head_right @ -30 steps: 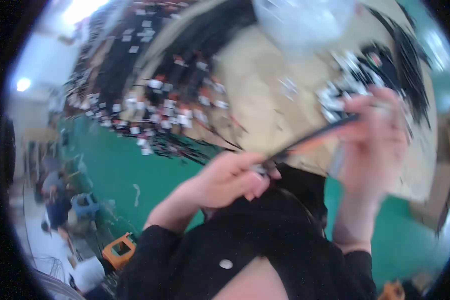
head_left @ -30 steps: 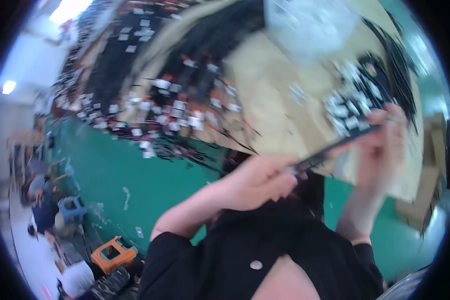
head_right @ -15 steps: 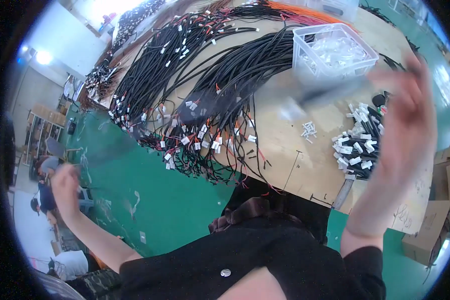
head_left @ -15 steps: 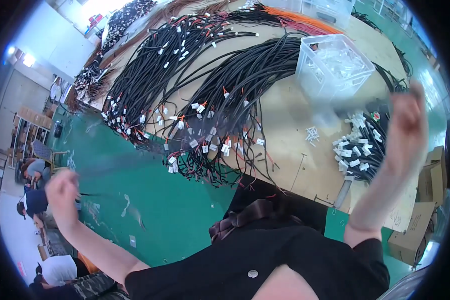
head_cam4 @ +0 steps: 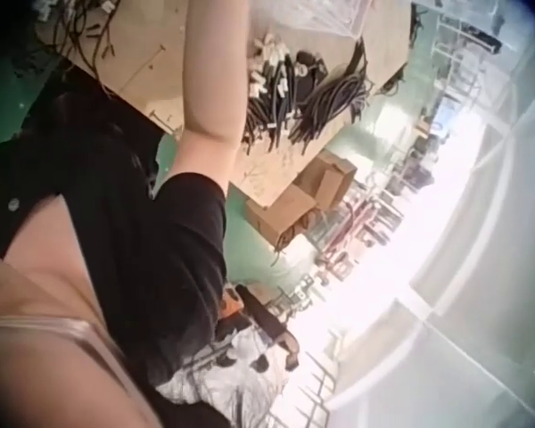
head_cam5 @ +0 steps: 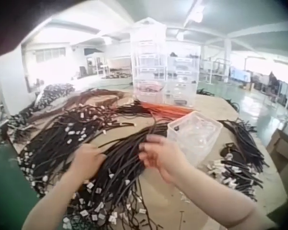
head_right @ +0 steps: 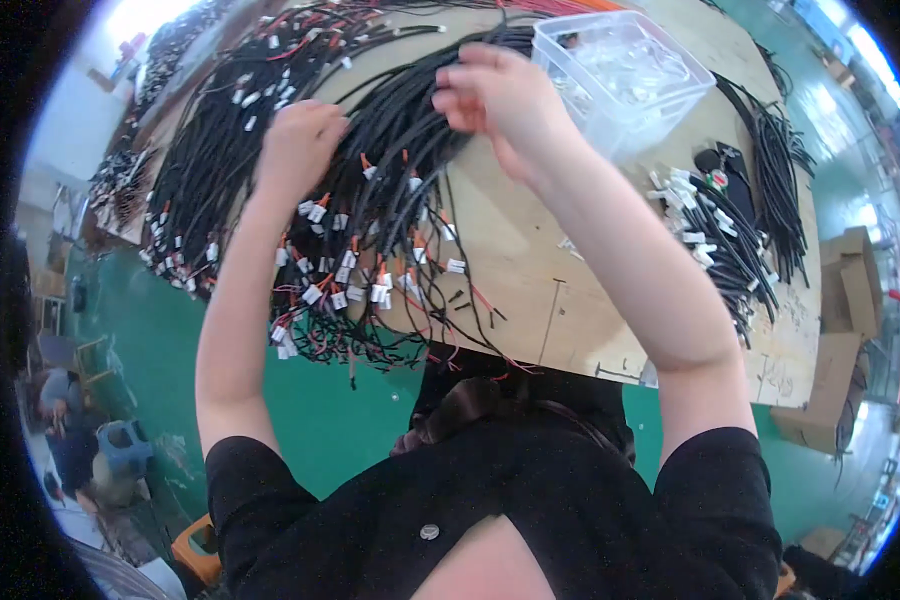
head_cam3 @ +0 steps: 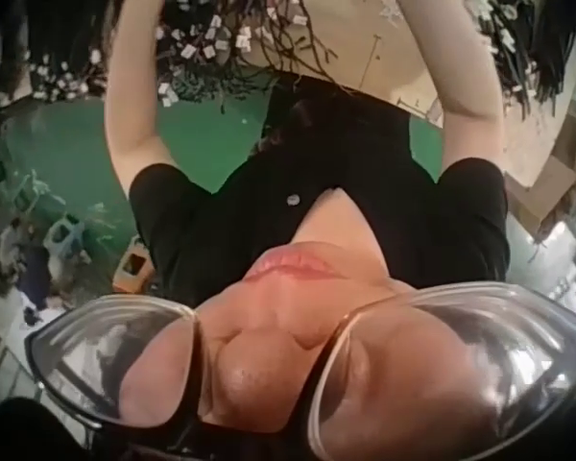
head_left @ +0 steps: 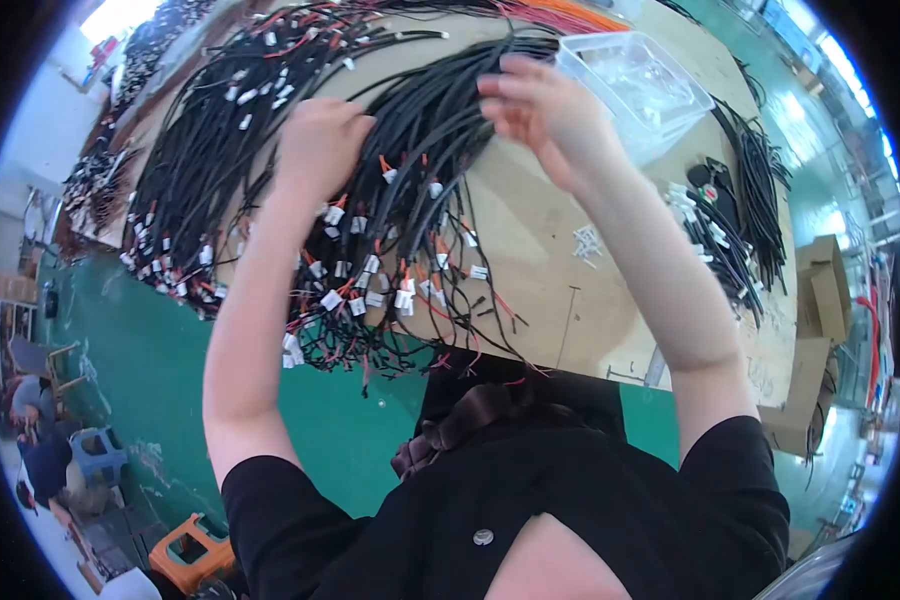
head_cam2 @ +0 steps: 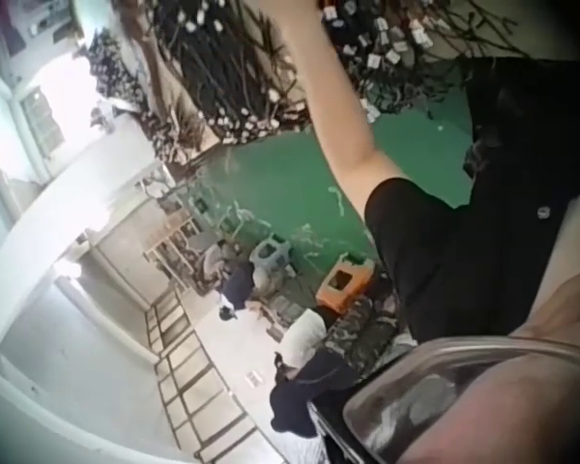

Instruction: The person inserts wire terminals into plastic connector housings by hand to assemble wiring harnesses, picking up additional wires and connectors from the table.

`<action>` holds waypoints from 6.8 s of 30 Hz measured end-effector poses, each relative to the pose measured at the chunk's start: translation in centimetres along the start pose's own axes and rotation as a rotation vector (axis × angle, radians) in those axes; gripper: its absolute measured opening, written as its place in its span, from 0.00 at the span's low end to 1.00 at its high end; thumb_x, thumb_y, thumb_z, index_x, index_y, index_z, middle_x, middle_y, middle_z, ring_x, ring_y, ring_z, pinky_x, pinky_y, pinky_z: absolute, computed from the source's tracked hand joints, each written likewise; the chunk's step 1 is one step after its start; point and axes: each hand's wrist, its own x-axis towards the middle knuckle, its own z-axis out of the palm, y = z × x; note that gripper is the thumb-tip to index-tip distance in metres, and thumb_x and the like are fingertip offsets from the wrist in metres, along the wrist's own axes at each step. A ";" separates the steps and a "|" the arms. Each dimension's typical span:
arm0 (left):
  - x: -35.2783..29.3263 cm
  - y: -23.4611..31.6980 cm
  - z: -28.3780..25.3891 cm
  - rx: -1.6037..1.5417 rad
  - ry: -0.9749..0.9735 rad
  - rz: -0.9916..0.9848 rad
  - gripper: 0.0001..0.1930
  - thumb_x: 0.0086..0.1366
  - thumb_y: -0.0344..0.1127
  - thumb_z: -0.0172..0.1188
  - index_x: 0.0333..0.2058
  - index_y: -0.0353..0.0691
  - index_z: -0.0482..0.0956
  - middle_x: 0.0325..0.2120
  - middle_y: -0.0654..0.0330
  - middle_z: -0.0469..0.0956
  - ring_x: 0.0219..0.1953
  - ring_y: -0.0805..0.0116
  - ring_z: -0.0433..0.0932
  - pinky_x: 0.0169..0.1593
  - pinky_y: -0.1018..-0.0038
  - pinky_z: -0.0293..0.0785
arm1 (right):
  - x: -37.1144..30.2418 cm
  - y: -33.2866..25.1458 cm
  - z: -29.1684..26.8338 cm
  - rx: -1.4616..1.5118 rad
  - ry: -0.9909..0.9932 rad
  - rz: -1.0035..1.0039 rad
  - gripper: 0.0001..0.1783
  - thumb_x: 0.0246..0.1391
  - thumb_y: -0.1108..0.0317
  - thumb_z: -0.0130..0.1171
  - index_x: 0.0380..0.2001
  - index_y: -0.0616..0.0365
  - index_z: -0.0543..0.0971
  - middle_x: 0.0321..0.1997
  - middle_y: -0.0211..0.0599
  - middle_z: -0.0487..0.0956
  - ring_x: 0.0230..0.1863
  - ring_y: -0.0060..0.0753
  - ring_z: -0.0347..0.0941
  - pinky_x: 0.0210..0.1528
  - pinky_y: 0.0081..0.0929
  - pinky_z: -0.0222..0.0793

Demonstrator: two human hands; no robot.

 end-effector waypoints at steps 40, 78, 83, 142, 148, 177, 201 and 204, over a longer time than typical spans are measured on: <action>-12.4 19.7 -7.5 -1.142 -0.410 -0.291 0.15 0.53 0.28 0.51 0.41 0.29 0.66 0.33 0.55 0.71 0.37 0.69 0.70 0.42 0.75 0.65 | -20.6 1.3 -4.5 0.160 -0.039 -0.039 0.12 0.57 0.69 0.38 0.36 0.66 0.69 0.28 0.42 0.75 0.18 0.19 0.68 0.21 0.12 0.64; -9.8 28.3 -0.8 -2.044 -0.783 -0.885 0.06 0.53 0.26 0.54 0.31 0.33 0.72 0.23 0.60 0.71 0.24 0.73 0.69 0.29 0.81 0.64 | -21.8 -2.1 -21.3 -1.434 0.474 -0.252 0.07 0.39 0.77 0.56 0.27 0.64 0.72 0.30 0.38 0.69 0.33 0.35 0.67 0.34 0.24 0.63; -9.8 28.7 -1.0 -2.051 -0.781 -0.921 0.07 0.53 0.27 0.54 0.31 0.32 0.72 0.23 0.61 0.71 0.23 0.73 0.69 0.28 0.82 0.64 | -22.9 -1.7 -24.4 -1.099 0.735 -0.649 0.05 0.45 0.73 0.54 0.28 0.61 0.76 0.26 0.28 0.75 0.20 0.14 0.63 0.24 0.11 0.60; -11.3 27.7 -2.3 -1.703 -0.699 -0.667 0.05 0.54 0.27 0.56 0.27 0.31 0.75 0.21 0.66 0.72 0.25 0.83 0.68 0.29 0.88 0.62 | -24.9 1.3 -9.4 -0.215 0.231 -0.031 0.04 0.47 0.75 0.51 0.21 0.64 0.71 0.20 0.29 0.71 0.21 0.15 0.62 0.24 0.13 0.55; -12.3 25.5 -0.7 -1.954 -0.843 -0.797 0.06 0.56 0.30 0.53 0.28 0.32 0.74 0.20 0.65 0.71 0.19 0.83 0.63 0.23 0.88 0.57 | -24.2 0.9 -11.5 -0.656 0.258 -0.223 0.15 0.55 0.67 0.40 0.29 0.66 0.74 0.24 0.33 0.73 0.24 0.18 0.64 0.28 0.13 0.58; -10.9 25.8 -3.7 -1.610 -0.644 -0.460 0.08 0.51 0.32 0.56 0.24 0.30 0.72 0.26 0.54 0.73 0.30 0.72 0.70 0.32 0.81 0.63 | -21.5 0.1 -8.7 -0.262 -0.090 0.079 0.11 0.51 0.70 0.49 0.34 0.66 0.74 0.17 0.25 0.70 0.16 0.09 0.60 0.17 0.07 0.54; -12.1 25.7 -3.6 -1.477 -0.447 -0.498 0.05 0.53 0.27 0.53 0.25 0.29 0.73 0.24 0.63 0.65 0.20 0.82 0.59 0.23 0.88 0.52 | -24.1 1.9 -7.3 -0.142 0.071 -0.002 0.07 0.51 0.75 0.46 0.32 0.66 0.71 0.22 0.29 0.71 0.19 0.11 0.62 0.22 0.08 0.58; -12.3 25.8 -3.6 -1.514 -0.415 -0.542 0.05 0.54 0.27 0.52 0.28 0.29 0.73 0.25 0.62 0.66 0.20 0.82 0.59 0.23 0.87 0.53 | -24.2 2.1 -7.2 -0.214 0.107 -0.008 0.07 0.51 0.75 0.46 0.32 0.65 0.71 0.23 0.28 0.71 0.20 0.11 0.62 0.22 0.08 0.58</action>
